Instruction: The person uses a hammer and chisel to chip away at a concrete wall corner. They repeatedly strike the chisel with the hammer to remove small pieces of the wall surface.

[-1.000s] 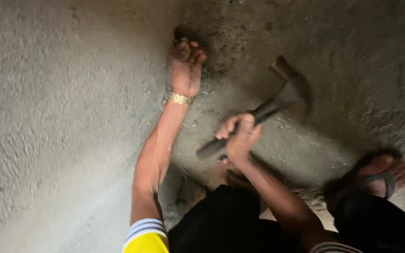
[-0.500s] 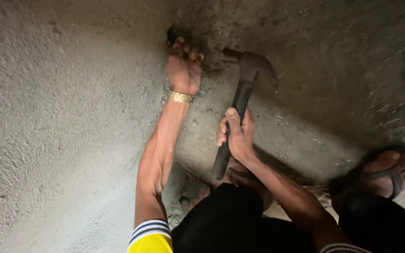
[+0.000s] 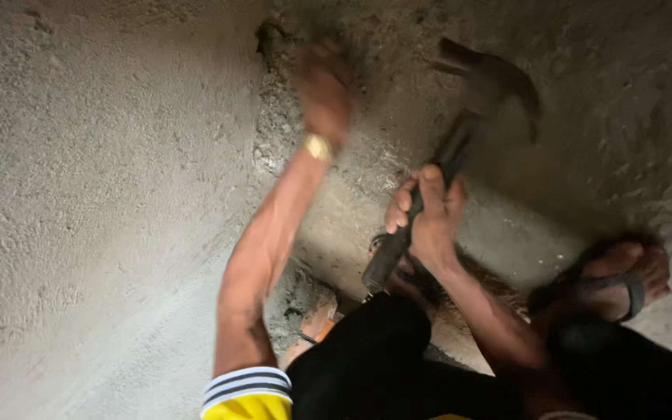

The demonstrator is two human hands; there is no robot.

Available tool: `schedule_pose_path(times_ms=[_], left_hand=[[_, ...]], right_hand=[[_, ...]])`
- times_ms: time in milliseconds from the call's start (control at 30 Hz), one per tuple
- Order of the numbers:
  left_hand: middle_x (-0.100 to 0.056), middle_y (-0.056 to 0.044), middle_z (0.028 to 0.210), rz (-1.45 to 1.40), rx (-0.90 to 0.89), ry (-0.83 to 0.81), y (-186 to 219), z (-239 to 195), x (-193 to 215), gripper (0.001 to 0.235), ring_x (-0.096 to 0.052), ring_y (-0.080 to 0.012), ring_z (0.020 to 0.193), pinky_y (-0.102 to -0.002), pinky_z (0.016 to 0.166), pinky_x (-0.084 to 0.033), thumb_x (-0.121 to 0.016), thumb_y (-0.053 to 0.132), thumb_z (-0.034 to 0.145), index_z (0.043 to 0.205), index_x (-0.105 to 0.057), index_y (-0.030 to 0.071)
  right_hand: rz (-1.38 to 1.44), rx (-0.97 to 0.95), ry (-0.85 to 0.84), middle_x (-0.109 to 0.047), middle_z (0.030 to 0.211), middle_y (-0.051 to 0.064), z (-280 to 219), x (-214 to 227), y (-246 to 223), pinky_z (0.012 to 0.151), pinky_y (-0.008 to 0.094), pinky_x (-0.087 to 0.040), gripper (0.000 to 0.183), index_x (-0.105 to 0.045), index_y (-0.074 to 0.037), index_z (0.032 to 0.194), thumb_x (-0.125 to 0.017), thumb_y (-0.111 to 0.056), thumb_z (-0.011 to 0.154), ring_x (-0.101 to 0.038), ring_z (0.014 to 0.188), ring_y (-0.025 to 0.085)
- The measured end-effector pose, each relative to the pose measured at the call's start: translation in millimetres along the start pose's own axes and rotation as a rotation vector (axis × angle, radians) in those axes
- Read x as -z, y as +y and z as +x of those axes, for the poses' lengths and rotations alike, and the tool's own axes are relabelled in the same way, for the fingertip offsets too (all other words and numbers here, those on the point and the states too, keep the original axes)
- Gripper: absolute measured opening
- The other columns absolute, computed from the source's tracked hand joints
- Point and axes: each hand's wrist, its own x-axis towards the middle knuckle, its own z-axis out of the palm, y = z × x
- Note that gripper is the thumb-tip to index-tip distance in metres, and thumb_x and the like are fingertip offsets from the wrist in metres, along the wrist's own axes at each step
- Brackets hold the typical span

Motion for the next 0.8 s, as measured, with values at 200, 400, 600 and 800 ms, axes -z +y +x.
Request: schedule_pose_path(times_ms=[200, 400, 600, 800], left_hand=[[-0.062, -0.004, 0.089, -1.556, -0.160, -0.528, -39.7, -27.6, -32.6, 0.024, -0.068, -0.0212, 0.070, -0.050, 0.076, -0.062, -0.054, 0.022, 0.108, 0.118, -0.062, 0.001], [-0.063, -0.008, 0.089, -1.230, -0.153, -0.277, -31.3, -29.2, -1.1, 0.023, -0.072, -0.0172, 0.071, -0.029, 0.063, -0.069, -0.055, 0.020, 0.107, 0.115, -0.063, 0.000], [-0.071, -0.015, 0.093, -1.432, -0.194, -0.213, -57.8, 2.2, 6.5, 0.019, -0.076, -0.0270, 0.074, -0.034, 0.055, -0.069, -0.058, 0.014, 0.106, 0.116, -0.059, -0.001], [-0.071, -0.016, 0.099, -1.516, -0.297, -0.299, -77.5, 20.8, 7.3, 0.029, -0.074, -0.0221, 0.074, -0.032, 0.063, -0.067, -0.065, 0.016, 0.103, 0.124, -0.062, -0.004]], right_hand=[[0.102, 0.064, -0.087, -0.052, 0.081, 0.010, 10.9, 32.0, 4.4, 0.055, 0.044, -0.058, 0.013, -0.050, -0.009, 0.115, -0.044, -0.020, 0.116, -0.052, 0.058, 0.023], [0.130, 0.058, 0.163, -0.050, 0.057, 0.019, 12.3, 26.1, 22.5, 0.029, 0.043, -0.052, 0.024, -0.055, 0.004, 0.104, -0.056, -0.019, 0.109, -0.056, 0.036, 0.029], [0.064, 0.048, 0.151, -0.050, 0.057, 0.016, 9.8, 16.9, 27.5, 0.029, 0.038, -0.051, 0.020, -0.055, 0.003, 0.104, -0.054, -0.017, 0.110, -0.056, 0.036, 0.027], [0.015, 0.037, -0.026, -0.047, 0.073, 0.011, 9.9, 20.5, 33.0, 0.042, 0.038, -0.047, 0.018, -0.043, -0.009, 0.109, -0.051, -0.025, 0.112, -0.045, 0.045, 0.022]])
